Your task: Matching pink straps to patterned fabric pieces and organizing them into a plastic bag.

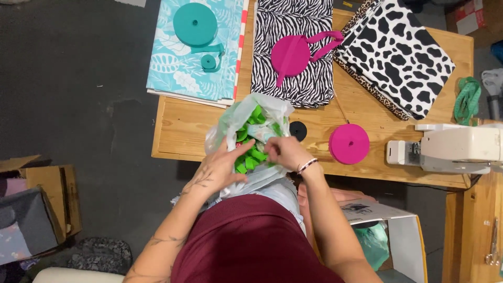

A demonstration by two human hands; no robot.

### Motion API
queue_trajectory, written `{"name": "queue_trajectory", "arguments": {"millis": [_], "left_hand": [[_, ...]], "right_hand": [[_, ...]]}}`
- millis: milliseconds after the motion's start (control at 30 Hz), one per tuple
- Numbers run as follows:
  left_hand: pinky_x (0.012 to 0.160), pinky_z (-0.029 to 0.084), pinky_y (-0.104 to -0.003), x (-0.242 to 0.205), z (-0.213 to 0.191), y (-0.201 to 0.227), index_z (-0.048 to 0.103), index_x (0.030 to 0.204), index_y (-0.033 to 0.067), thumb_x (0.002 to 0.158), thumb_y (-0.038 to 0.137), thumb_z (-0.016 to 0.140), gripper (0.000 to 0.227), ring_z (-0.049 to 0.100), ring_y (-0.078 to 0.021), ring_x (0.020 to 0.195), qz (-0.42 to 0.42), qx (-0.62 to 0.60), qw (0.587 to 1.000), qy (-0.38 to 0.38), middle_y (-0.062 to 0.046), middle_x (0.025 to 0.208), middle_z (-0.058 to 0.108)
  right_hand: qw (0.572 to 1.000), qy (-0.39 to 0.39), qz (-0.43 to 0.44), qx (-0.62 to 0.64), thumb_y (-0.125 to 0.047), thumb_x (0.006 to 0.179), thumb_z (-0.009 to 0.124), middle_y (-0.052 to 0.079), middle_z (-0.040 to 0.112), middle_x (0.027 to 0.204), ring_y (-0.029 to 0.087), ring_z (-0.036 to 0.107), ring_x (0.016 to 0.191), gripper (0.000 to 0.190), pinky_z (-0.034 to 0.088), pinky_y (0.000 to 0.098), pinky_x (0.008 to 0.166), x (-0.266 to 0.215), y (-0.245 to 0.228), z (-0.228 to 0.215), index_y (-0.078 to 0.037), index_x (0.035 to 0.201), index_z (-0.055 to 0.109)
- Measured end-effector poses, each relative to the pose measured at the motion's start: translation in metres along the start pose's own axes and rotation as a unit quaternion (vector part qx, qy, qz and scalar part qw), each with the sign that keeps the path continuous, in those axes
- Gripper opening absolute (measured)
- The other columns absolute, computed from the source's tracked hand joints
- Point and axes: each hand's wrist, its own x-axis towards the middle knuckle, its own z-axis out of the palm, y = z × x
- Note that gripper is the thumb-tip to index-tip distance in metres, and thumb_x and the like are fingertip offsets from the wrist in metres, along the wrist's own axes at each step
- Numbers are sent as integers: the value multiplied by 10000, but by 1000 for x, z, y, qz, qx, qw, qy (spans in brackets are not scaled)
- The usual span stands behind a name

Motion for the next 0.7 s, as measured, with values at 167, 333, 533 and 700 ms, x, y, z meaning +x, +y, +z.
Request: {"name": "queue_trajectory", "arguments": {"millis": [167, 333, 533, 700], "left_hand": [[1016, 497, -578, 56, 31, -20, 588, 1409, 262, 912, 186, 688, 512, 550, -540, 1224, 9, 16, 999, 45, -249, 1612, 216], [975, 536, -575, 114, 50, -44, 554, 1407, 272, 836, 180, 780, 621, 624, -489, 1123, -3, 82, 992, 95, -211, 1551, 256], [943, 524, -592, 147, 53, -66, 488, 1385, 295, 722, 226, 929, 800, 710, -417, 945, -98, -133, 974, 157, -195, 1426, 373], [967, 520, -627, 154, 61, -80, 517, 1405, 327, 681, 247, 928, 836, 644, -479, 1111, -31, 76, 990, 115, -141, 1440, 322]], "right_hand": [[995, 69, 10, -72, -205, 676, 872, 87, 597, 1339, 324, 552, 1298, 812, 474, 479, 1061, 12, 20, 22, -299, 1407, 530], [987, 107, 51, -111, -137, 757, 779, 102, 590, 1292, 345, 558, 1276, 772, 478, 505, 1018, 19, 45, 35, -342, 1441, 485], [986, 109, 43, -117, -10, 830, 637, -58, 573, 1408, 260, 459, 1359, 597, 252, 535, 1185, 19, 69, 52, -441, 1240, 683], [987, 56, 85, -125, 44, 792, 670, 2, 433, 1567, 288, 297, 1490, 693, 125, 665, 1164, 12, 46, 33, -468, 1260, 674]]}}
